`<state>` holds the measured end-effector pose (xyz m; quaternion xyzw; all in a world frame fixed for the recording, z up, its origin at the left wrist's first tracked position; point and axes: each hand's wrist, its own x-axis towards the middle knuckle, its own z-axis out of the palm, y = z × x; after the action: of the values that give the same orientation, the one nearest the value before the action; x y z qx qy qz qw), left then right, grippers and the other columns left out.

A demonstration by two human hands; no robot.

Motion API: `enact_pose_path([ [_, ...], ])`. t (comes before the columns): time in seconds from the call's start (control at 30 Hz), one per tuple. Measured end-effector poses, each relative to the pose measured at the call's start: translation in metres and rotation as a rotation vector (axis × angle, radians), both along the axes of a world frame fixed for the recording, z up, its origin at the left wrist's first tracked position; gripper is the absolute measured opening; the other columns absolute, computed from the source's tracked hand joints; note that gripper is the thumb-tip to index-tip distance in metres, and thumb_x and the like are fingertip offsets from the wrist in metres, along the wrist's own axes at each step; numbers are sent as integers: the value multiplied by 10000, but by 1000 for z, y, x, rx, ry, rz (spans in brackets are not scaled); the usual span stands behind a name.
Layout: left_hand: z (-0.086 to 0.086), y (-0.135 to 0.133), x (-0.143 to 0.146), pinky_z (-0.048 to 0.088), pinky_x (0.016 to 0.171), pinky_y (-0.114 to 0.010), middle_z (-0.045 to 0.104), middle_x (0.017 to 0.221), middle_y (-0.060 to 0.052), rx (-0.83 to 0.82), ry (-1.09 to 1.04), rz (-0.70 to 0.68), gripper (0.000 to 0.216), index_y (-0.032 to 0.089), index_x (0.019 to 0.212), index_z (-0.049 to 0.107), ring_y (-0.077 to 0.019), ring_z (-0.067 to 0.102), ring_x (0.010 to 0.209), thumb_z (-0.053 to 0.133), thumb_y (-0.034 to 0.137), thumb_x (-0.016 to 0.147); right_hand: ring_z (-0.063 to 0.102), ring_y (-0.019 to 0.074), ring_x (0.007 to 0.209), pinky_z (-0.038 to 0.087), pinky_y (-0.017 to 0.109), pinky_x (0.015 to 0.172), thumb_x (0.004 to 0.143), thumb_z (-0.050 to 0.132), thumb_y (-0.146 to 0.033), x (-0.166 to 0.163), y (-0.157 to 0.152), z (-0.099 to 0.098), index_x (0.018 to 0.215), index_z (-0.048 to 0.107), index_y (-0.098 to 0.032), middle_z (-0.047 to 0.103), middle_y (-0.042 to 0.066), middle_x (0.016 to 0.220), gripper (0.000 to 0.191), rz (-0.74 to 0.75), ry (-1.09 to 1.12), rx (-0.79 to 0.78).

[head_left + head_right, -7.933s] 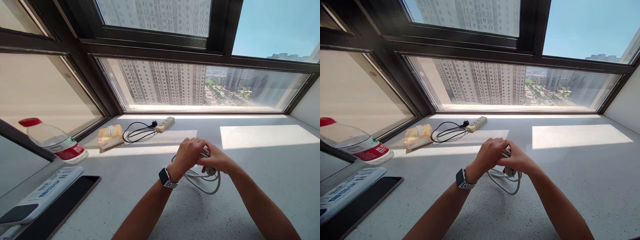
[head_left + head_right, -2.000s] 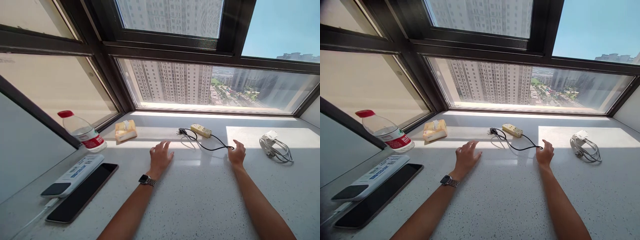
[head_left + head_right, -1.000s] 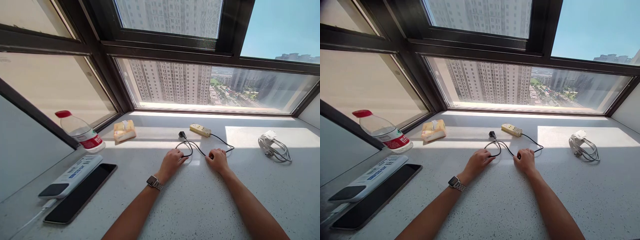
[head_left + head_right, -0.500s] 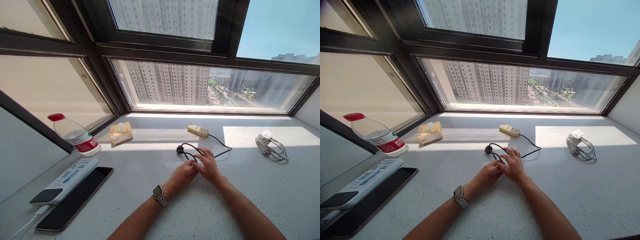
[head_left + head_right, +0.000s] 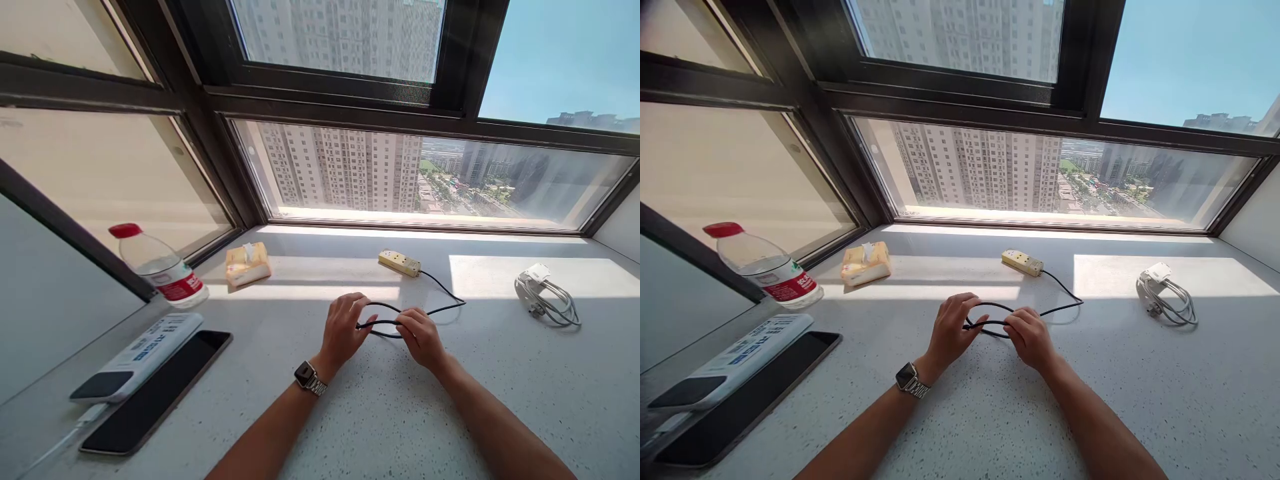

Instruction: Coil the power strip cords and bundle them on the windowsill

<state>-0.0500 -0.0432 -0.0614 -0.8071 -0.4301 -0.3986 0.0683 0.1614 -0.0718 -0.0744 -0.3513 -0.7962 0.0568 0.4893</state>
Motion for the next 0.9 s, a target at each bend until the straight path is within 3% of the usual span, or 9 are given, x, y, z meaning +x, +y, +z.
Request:
enact_pose_path([
  [0.07, 0, -6, 2, 468, 658, -272, 686, 771, -44, -52, -3, -129, 221, 195, 864, 646, -163, 628, 697, 513, 350, 948, 616, 178, 662, 493, 298, 634, 1001, 393, -380, 0, -1, -2, 861, 646, -209, 670, 66, 707, 336, -7, 70, -102],
  [0.13, 1, -12, 6, 404, 541, -228, 637, 655, -4, -76, -9, -219, 248, 193, 807, 637, -111, 557, 547, 499, 328, 962, 592, 155, 559, 461, 271, 564, 990, 392, -458, 0, -3, -4, 796, 618, -215, 651, 40, 625, 385, -40, 159, -209],
  [0.27, 6, -20, 14, 437, 604, -235, 651, 800, -45, 43, -69, -186, 229, 189, 847, 657, -132, 586, 683, 503, 310, 965, 535, 135, 422, 422, 252, 482, 921, 452, -611, -3, -4, -6, 678, 540, -225, 544, -14, 455, 464, -14, 404, -396],
  [0.37, 8, -20, 15, 456, 637, -267, 616, 761, -46, 101, -147, -160, 227, 198, 846, 667, -156, 563, 705, 516, 326, 957, 472, 121, 357, 357, 236, 409, 832, 531, -692, -8, -5, -3, 616, 466, -231, 456, -49, 390, 513, 110, 558, -585],
  [0.47, 6, -18, 13, 461, 626, -270, 610, 705, -33, 42, -283, -225, 206, 197, 822, 639, -151, 552, 670, 518, 303, 948, 392, 89, 378, 318, 233, 419, 757, 626, -688, -11, -9, 4, 585, 455, -219, 462, -48, 419, 528, 232, 558, -708],
  [0.67, 8, -21, 10, 397, 466, -227, 497, 526, 45, -362, -673, -205, 193, 198, 788, 575, -102, 452, 463, 574, 369, 877, 287, 69, 453, 232, 233, 441, 744, 668, -609, -14, -14, 15, 637, 539, -191, 360, -69, 492, 450, 387, 538, -807],
  [0.8, 27, -26, 9, 336, 370, -190, 333, 452, 95, -714, -1084, -427, 284, 203, 687, 476, -71, 320, 374, 631, 399, 820, 278, 65, 470, 226, 225, 450, 755, 686, -519, -8, -10, 15, 765, 633, -173, 361, -78, 516, 350, 420, 555, -817],
  [0.9, 49, -28, 1, 308, 343, -163, 214, 444, 109, -947, -1408, -621, 413, 207, 598, 337, -52, 232, 362, 666, 364, 792, 297, 62, 457, 251, 219, 445, 746, 713, -470, -2, -8, 14, 790, 632, -171, 385, -84, 515, 314, 462, 574, -921],
])
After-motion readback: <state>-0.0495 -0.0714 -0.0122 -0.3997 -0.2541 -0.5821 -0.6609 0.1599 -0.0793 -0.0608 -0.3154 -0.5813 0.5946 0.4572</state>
